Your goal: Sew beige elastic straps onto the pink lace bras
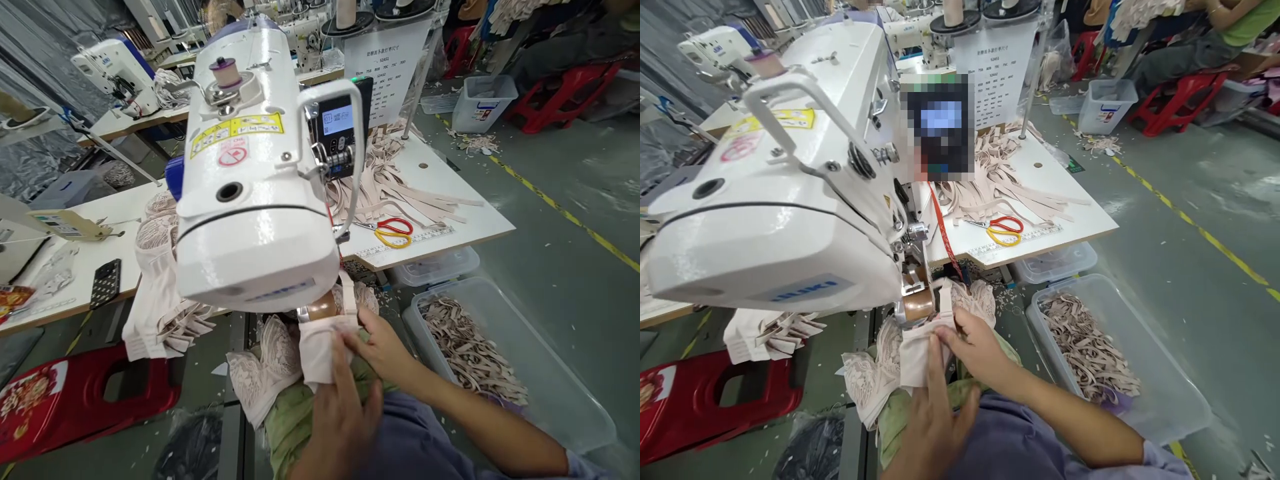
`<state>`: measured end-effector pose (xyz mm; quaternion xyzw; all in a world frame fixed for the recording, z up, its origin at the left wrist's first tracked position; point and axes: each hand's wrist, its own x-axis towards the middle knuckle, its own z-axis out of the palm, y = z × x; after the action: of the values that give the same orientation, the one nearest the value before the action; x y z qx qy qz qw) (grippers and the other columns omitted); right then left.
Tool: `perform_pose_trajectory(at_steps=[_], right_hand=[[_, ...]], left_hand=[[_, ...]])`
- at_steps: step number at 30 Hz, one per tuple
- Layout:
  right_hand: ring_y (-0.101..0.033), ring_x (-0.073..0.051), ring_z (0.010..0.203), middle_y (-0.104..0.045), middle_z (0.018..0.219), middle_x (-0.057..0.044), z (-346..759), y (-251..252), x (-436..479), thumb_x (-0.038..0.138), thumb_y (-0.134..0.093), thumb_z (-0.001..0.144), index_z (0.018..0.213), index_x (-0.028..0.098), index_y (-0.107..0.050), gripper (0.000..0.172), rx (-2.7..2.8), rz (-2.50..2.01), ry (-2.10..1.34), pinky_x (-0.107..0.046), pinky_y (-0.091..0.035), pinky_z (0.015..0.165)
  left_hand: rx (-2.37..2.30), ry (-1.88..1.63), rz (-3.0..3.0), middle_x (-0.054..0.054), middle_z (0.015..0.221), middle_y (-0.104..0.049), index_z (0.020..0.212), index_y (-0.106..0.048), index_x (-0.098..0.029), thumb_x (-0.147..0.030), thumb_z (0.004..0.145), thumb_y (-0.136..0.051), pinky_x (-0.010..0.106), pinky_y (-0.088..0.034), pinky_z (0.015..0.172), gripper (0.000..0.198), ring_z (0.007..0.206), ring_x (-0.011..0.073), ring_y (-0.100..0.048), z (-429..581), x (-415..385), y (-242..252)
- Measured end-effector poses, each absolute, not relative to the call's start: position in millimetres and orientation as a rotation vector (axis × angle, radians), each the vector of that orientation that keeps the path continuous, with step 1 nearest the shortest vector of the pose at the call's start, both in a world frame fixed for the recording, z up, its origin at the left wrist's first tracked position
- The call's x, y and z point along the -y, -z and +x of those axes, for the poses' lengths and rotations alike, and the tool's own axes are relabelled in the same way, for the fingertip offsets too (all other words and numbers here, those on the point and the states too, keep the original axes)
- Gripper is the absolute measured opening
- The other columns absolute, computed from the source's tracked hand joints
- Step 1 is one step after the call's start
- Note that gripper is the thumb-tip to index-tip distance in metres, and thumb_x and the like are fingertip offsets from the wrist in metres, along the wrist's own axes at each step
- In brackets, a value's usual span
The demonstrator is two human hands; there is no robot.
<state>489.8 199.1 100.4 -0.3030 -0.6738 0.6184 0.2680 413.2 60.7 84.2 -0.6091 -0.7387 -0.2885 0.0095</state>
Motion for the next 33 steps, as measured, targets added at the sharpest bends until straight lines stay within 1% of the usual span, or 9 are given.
perform_pose_trajectory(at_steps=[3, 6, 8, 12, 16, 18, 21, 27, 33], right_hand=[[-0.06, -0.019, 0.08, -0.067, 0.085, -0.004, 501.5, -106.0, -192.6, 0.054, -0.058, 0.09, 0.089, 0.018, -0.066, 0.036, 1.615, -0.896, -1.877, -0.03, -0.048, 0.07], [-0.049, -0.013, 0.062, -0.056, 0.068, 0.001, 507.2, -111.7, -195.7, 0.062, -0.068, 0.079, 0.075, 0.017, -0.063, 0.046, 1.525, -0.904, -2.154, -0.025, -0.038, 0.056], [-0.044, -0.011, 0.059, -0.051, 0.064, 0.003, 507.4, -114.9, -199.3, 0.063, -0.071, 0.075, 0.073, 0.016, -0.062, 0.048, 1.536, -0.789, -2.338, -0.023, -0.034, 0.054], [-0.046, -0.011, 0.061, -0.053, 0.067, 0.003, 503.1, -123.3, -205.1, 0.061, -0.062, 0.084, 0.08, 0.015, -0.064, 0.045, 1.77, -0.508, -2.463, -0.023, -0.035, 0.056], [-0.05, -0.013, 0.058, -0.058, 0.063, 0.001, 497.6, -131.4, -204.5, 0.034, -0.057, 0.093, 0.069, 0.018, -0.065, 0.03, 2.496, -0.298, -1.786, -0.024, -0.037, 0.055], [-0.051, -0.015, 0.055, -0.059, 0.061, -0.002, 493.9, -126.8, -201.1, 0.017, -0.057, 0.09, 0.065, 0.017, -0.063, 0.026, 2.801, -0.363, -1.186, -0.027, -0.034, 0.052], [-0.058, -0.019, 0.062, -0.065, 0.068, -0.007, 489.4, -107.4, -196.5, 0.007, -0.055, 0.087, 0.079, 0.014, -0.068, 0.017, 2.912, -0.455, -0.624, -0.03, -0.038, 0.055], [-0.062, -0.026, 0.102, -0.067, 0.108, -0.012, 496.0, -88.4, -196.6, 0.022, -0.053, 0.093, 0.114, 0.019, -0.065, 0.024, 2.506, -0.581, -0.725, -0.039, -0.051, 0.086], [-0.066, -0.022, 0.089, -0.07, 0.095, -0.009, 491.9, -98.0, -189.5, 0.035, -0.05, 0.099, 0.105, 0.02, -0.067, 0.024, 2.461, -0.635, -0.789, -0.033, -0.055, 0.073]], left_hand=[[2.404, 1.16, -1.982, 0.02, 0.112, -0.073, 0.155, -0.019, -0.011, -0.036, 0.1, -0.042, 0.036, -0.063, 0.074, 0.065, 0.097, 0.028, -0.073, 415.6, -49.5, -99.7], [2.385, 1.33, -2.156, 0.002, 0.07, -0.073, 0.132, -0.052, -0.021, -0.028, 0.101, -0.04, 0.024, -0.057, 0.053, 0.033, 0.06, 0.0169, -0.071, 390.6, -48.1, -126.2], [2.229, 1.348, -2.182, 0.005, 0.082, -0.074, 0.117, -0.059, -0.023, -0.022, 0.099, -0.043, 0.026, -0.059, 0.063, 0.024, 0.073, 0.0178, -0.073, 370.9, -52.0, -141.6], [1.999, 1.214, -2.415, 0.019, 0.131, -0.061, 0.136, -0.049, -0.015, -0.018, 0.097, -0.04, 0.047, -0.048, 0.103, 0.04, 0.129, 0.0283, -0.054, 349.6, -64.2, -150.1], [2.48, 1.19, -2.445, 0.015, 0.096, -0.071, 0.098, -0.067, -0.016, -0.032, 0.096, -0.044, 0.048, -0.05, 0.095, 0.028, 0.104, 0.0295, -0.065, 346.6, -77.5, -132.7], [2.944, 1.387, -2.186, 0.008, 0.066, -0.065, 0.07, -0.061, -0.02, -0.043, 0.093, -0.047, 0.042, -0.053, 0.081, 0.036, 0.079, 0.0261, -0.067, 345.4, -83.6, -120.9], [3.244, 1.702, -2.005, 0.002, 0.051, -0.056, 0.064, -0.054, -0.021, -0.059, 0.092, -0.042, 0.033, -0.053, 0.063, 0.048, 0.058, 0.0208, -0.063, 343.2, -91.1, -107.2], [3.225, 2.256, -1.719, 0.0, 0.061, -0.057, 0.07, -0.053, -0.019, -0.064, 0.088, -0.046, 0.025, -0.046, 0.057, 0.049, 0.055, 0.0129, -0.055, 346.3, -89.9, -108.0], [3.134, 2.152, -1.638, -0.001, 0.062, -0.055, 0.077, -0.062, -0.016, -0.049, 0.091, -0.049, 0.023, -0.039, 0.056, 0.038, 0.058, 0.0122, -0.049, 348.8, -83.9, -111.3]])
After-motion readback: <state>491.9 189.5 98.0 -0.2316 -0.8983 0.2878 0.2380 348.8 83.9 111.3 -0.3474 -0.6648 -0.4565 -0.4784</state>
